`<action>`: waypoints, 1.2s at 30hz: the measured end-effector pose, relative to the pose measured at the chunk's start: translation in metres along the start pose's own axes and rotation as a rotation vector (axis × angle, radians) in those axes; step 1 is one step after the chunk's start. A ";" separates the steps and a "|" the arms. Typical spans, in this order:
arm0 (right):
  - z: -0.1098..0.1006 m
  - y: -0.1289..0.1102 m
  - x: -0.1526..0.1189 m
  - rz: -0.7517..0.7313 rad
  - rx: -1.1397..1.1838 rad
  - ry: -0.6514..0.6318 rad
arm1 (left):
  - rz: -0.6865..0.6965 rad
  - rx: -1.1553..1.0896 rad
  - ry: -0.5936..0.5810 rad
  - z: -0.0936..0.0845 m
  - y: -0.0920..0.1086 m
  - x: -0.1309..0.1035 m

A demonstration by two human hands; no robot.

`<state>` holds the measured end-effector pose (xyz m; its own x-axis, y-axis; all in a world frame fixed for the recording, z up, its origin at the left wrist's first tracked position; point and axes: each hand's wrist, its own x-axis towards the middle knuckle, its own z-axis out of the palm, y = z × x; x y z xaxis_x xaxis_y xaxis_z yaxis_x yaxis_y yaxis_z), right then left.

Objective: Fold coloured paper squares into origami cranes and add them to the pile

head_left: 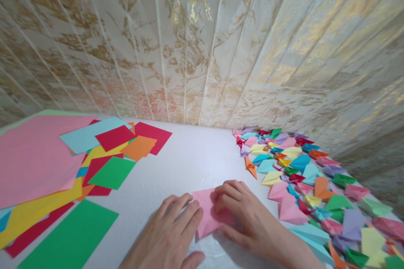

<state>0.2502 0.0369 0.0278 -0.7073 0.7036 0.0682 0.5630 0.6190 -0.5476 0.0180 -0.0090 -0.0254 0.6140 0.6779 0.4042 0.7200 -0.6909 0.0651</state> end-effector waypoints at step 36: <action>0.028 0.009 0.033 0.353 -0.043 0.221 | 0.121 0.206 -0.078 -0.001 0.002 -0.002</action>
<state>0.2199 0.0560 0.0020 -0.3617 0.9302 0.0621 0.7753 0.3371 -0.5341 0.0178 -0.0123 -0.0252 0.7171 0.6164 0.3252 0.6856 -0.7079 -0.1699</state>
